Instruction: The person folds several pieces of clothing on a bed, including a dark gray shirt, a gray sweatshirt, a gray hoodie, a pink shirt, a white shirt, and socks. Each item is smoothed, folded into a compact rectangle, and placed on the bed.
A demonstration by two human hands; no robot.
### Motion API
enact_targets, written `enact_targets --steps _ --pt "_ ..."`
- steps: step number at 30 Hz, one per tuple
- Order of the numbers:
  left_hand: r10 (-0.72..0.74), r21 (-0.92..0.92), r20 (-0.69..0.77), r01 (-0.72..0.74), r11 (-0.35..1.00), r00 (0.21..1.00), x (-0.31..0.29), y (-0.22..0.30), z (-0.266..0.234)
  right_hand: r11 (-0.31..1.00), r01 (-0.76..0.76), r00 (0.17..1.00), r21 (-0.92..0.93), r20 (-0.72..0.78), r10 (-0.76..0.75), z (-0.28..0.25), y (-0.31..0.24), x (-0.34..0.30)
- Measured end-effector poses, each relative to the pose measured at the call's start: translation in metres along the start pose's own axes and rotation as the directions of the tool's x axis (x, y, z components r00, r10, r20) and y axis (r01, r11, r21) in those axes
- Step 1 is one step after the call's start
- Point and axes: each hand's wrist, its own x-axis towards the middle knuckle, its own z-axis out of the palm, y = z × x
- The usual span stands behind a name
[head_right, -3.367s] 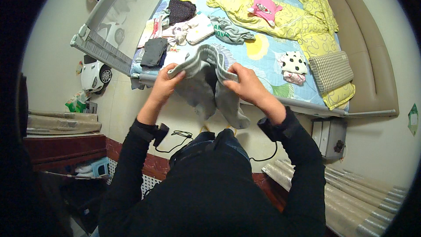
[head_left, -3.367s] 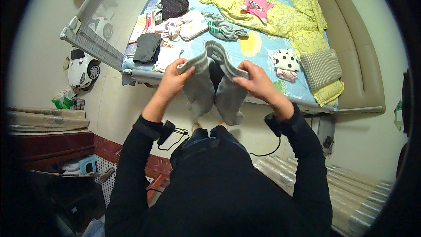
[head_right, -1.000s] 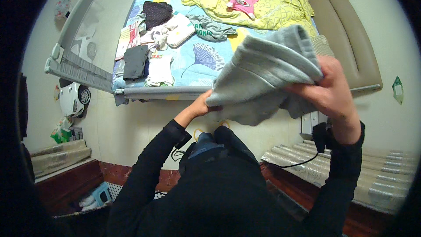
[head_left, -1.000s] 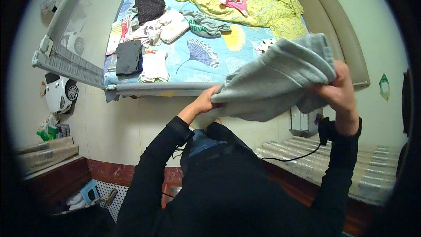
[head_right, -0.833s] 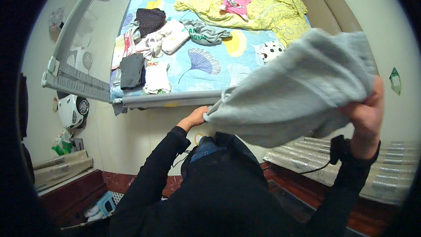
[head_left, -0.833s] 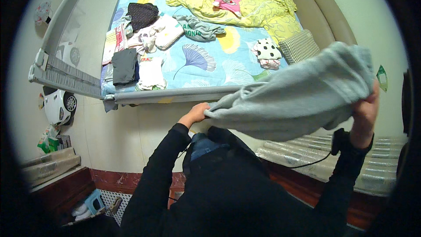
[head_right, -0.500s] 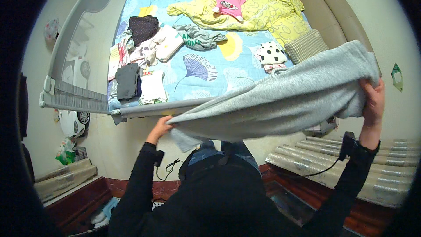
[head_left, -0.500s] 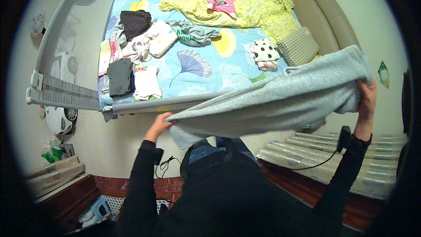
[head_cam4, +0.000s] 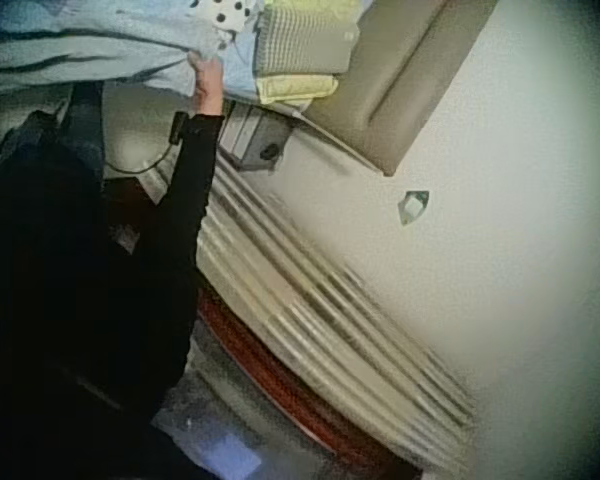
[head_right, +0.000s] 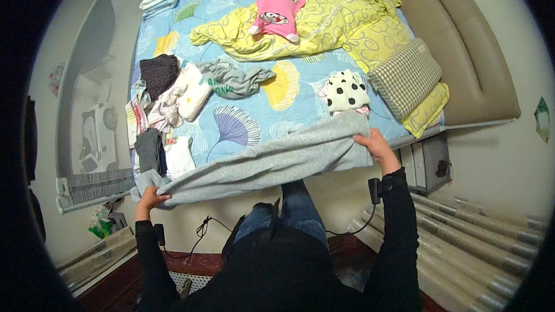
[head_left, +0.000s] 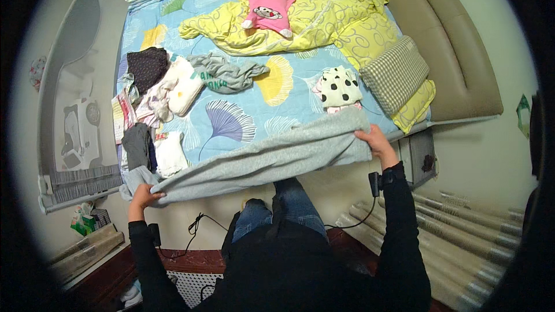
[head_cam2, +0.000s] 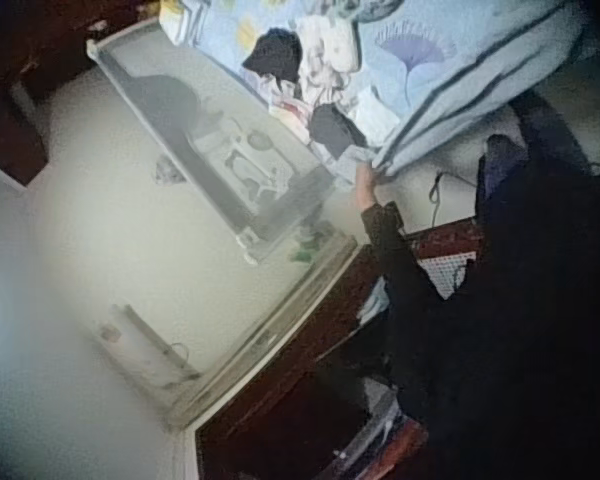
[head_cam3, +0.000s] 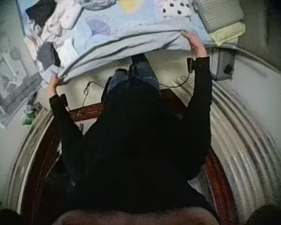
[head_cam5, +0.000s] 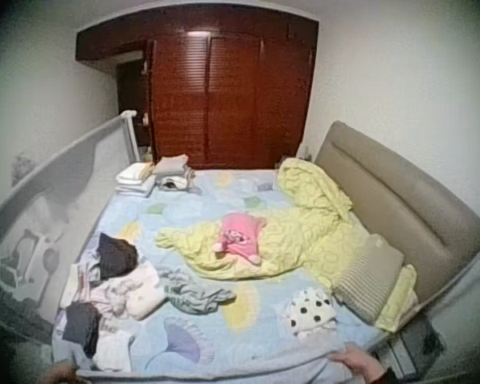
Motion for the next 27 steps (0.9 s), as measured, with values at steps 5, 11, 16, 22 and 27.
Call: enact_targets --steps 5,11,16,22,27 --pt "-0.246 0.187 0.194 0.210 0.960 0.950 0.021 0.041 -0.026 0.988 -0.094 0.989 0.119 0.124 0.079 -0.051 0.010 0.059" --pt "-0.471 0.476 0.282 0.305 0.825 0.836 0.073 0.097 -0.048 0.959 -0.262 0.957 0.106 0.158 0.244 -0.093 0.014 0.121" --pt "0.026 0.544 -0.084 0.024 0.839 0.996 0.162 0.138 -0.014 0.956 -0.271 0.949 -0.112 -0.196 0.246 -0.130 0.052 0.163" --pt "0.004 0.137 -0.375 0.051 0.989 0.927 0.208 0.114 0.065 0.771 -0.279 0.795 -0.573 -0.588 -0.150 -0.169 0.110 0.175" --pt "-0.259 -0.186 -0.335 0.206 0.961 0.906 0.200 0.035 0.129 0.747 -0.249 0.885 -0.616 -0.458 -0.082 -0.121 0.147 0.182"
